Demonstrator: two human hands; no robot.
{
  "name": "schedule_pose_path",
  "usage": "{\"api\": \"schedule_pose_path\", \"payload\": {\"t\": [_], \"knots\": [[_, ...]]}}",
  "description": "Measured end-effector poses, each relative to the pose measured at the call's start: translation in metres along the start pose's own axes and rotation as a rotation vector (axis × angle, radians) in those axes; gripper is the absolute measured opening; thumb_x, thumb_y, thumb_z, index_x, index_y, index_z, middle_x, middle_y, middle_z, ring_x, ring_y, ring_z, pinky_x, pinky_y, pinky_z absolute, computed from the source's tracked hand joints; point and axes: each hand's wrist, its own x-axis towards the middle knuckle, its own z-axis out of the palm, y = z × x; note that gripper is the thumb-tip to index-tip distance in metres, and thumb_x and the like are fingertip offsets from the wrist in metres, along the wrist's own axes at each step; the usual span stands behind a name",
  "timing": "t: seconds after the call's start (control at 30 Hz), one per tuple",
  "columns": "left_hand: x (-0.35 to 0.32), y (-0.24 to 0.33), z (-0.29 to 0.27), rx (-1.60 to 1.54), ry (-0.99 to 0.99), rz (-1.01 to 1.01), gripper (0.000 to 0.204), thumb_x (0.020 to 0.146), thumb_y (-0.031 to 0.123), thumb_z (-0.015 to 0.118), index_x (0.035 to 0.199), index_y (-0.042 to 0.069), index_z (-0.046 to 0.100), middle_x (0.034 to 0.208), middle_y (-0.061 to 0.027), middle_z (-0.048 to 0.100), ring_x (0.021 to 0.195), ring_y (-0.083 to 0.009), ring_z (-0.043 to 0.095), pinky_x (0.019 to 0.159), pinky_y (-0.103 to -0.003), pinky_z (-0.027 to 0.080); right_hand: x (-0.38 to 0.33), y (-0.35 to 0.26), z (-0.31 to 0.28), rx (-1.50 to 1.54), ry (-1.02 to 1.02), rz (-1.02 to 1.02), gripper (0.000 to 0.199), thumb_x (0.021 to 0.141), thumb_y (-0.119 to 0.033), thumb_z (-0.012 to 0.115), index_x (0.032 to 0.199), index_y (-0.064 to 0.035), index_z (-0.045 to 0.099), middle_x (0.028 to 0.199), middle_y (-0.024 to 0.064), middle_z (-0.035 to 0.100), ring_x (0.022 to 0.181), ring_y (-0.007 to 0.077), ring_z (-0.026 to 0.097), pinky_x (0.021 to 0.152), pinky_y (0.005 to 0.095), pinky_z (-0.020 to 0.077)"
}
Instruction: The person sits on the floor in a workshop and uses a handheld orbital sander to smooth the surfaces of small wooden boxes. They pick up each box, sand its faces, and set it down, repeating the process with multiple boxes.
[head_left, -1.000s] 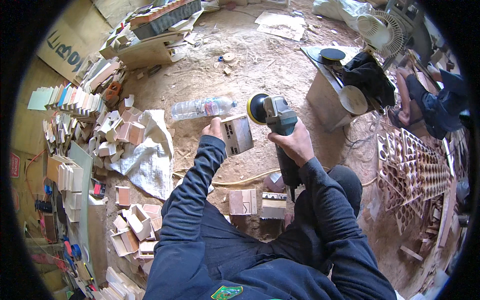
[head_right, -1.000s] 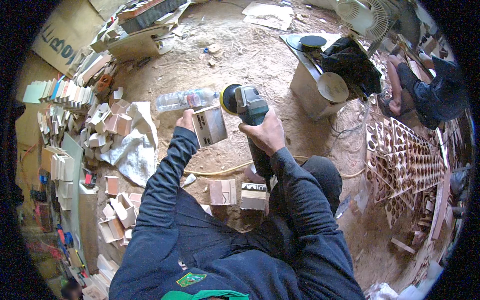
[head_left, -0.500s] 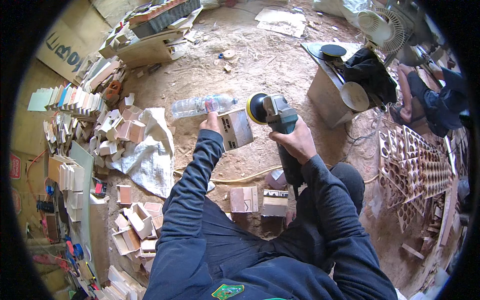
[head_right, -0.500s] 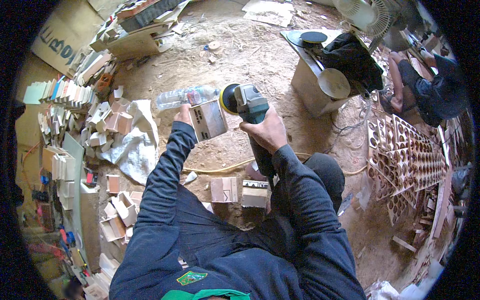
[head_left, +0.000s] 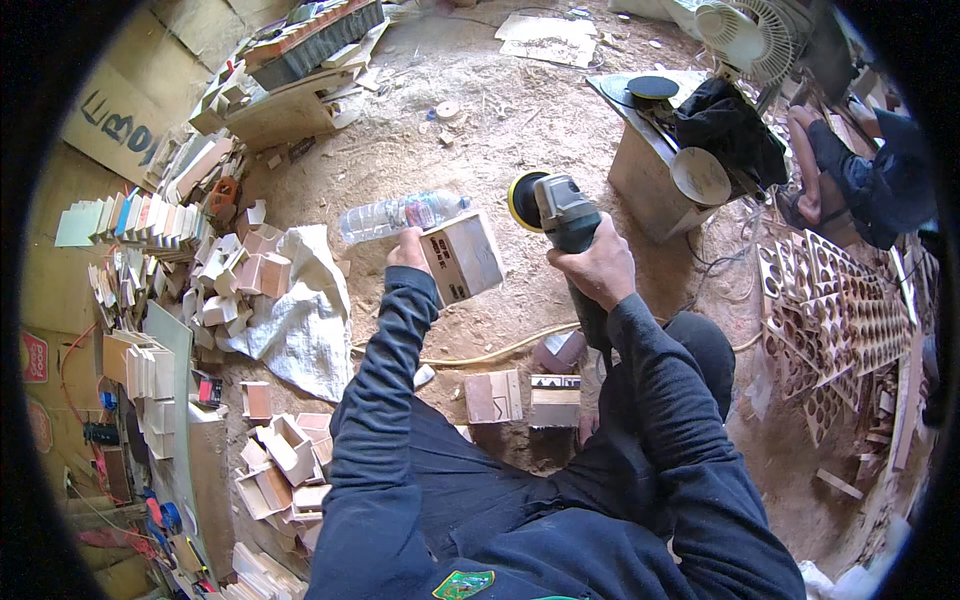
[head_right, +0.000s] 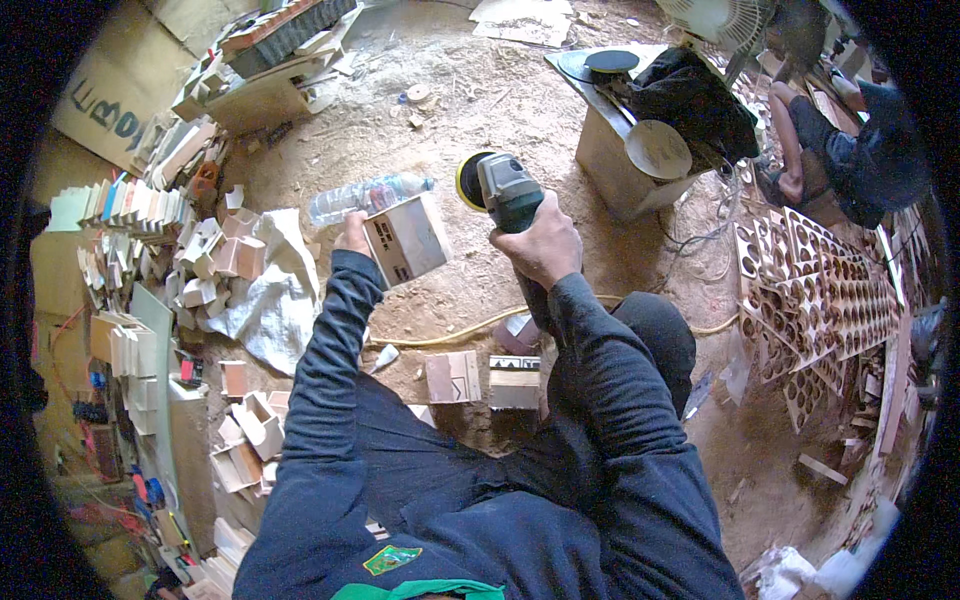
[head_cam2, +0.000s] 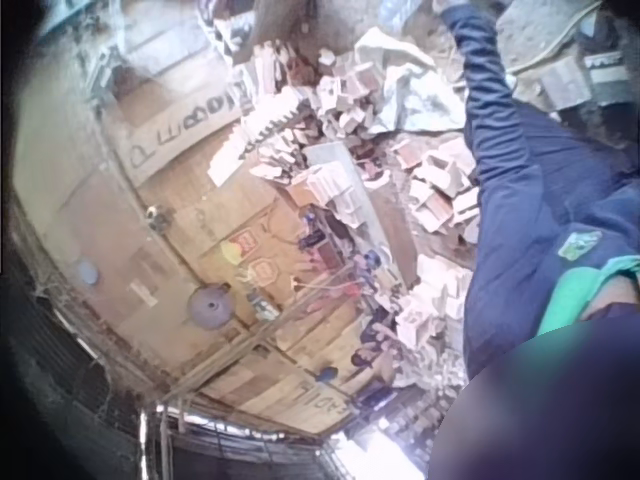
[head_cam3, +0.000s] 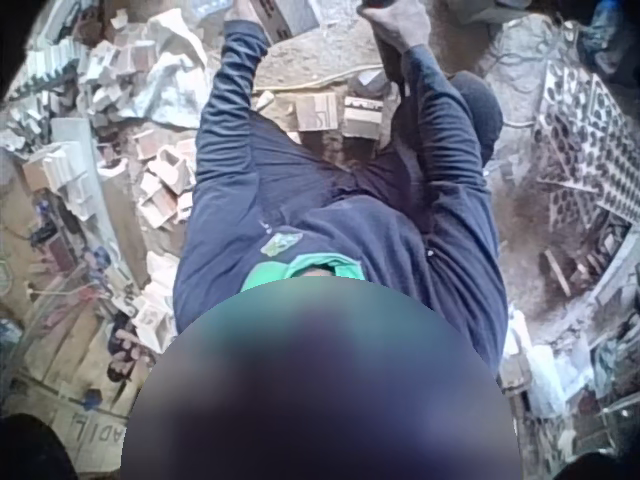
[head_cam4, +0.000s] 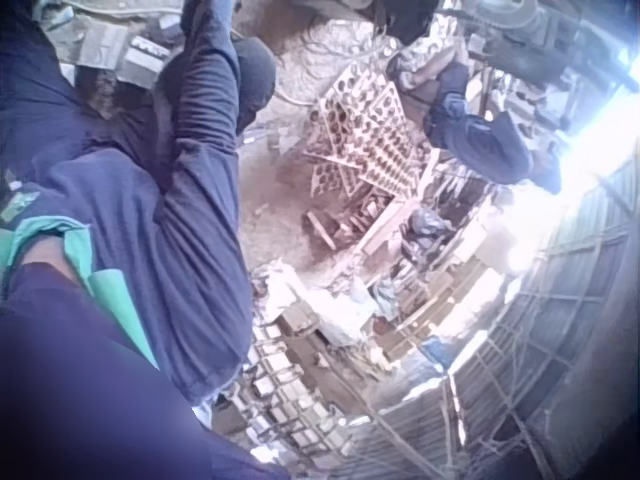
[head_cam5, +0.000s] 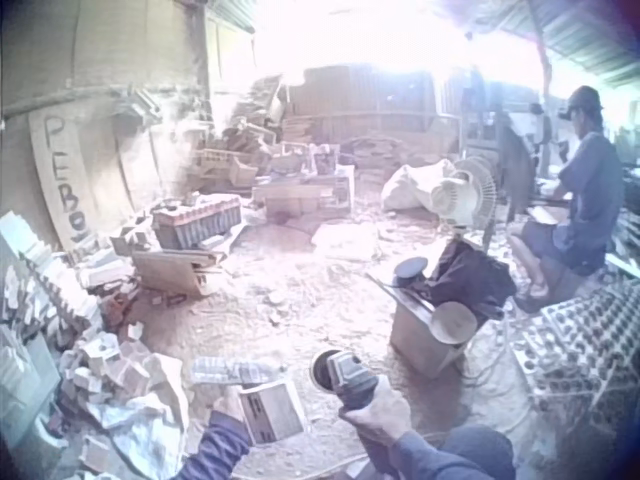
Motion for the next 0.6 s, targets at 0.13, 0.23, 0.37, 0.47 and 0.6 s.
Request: {"api": "schedule_pose_path", "payload": {"t": [0.13,0.23,0.37,0.47,0.6], "knots": [[0.025,-0.015,-0.004,-0.193,0.031,-0.043,0.057,0.095,0.052,0.056,0.078,0.0,0.067,0.071,-0.0102,0.066,0.063,-0.0242,0.063,0.063,-0.041,0.052,-0.006,-0.002,-0.006,0.212,-0.043,-0.1,0.068,0.067,-0.037,0.087,0.121,-0.0026,0.064,0.106,0.0176,0.075,0.099,0.0324,0.074,0.091,0.0408,0.0568],[0.022,-0.018,-0.006,-0.166,-0.01,-0.072,0.05,0.096,0.051,0.057,0.086,0.003,0.068,0.078,-0.0091,0.069,0.067,-0.0232,0.066,0.064,-0.04,0.054,-0.012,-0.006,-0.004,0.389,-0.178,-0.196,0.063,0.07,-0.029,0.088,0.123,-0.0026,0.066,0.109,0.0096,0.074,0.098,0.0208,0.07,0.091,0.0331,0.0545],[-0.005,-0.011,0.0,-0.19,-0.065,-0.039,0.049,0.096,0.051,0.058,0.088,0.005,0.069,0.08,-0.0078,0.071,0.069,-0.0232,0.068,0.065,-0.039,0.056,-0.014,-0.01,0.006,0.272,-0.154,-0.197,0.059,0.071,-0.026,0.087,0.121,-0.0023,0.066,0.107,0.0094,0.074,0.097,0.0183,0.07,0.09,0.0336,0.0546],[-0.012,-0.001,0.009,-0.039,0.019,-0.066,0.065,0.099,0.057,0.051,0.086,-0.003,0.07,0.073,-0.0093,0.067,0.063,-0.0242,0.061,0.063,-0.042,0.05,-0.01,-0.011,0.008,0.304,-0.178,-0.12,0.058,0.071,-0.026,0.087,0.12,-0.0017,0.066,0.104,0.0095,0.074,0.094,0.0189,0.07,0.089,0.0339,0.0549],[-0.016,0.009,0.012,-0.105,0.014,-0.084,0.066,0.099,0.058,0.051,0.087,-0.004,0.07,0.074,-0.0086,0.068,0.063,-0.024,0.06,0.063,-0.041,0.05,-0.009,-0.01,0.004,0.329,-0.188,-0.202,0.056,0.072,-0.026,0.087,0.118,-0.0019,0.067,0.102,0.0093,0.074,0.092,0.0186,0.069,0.087,0.0333,0.0551]]}}
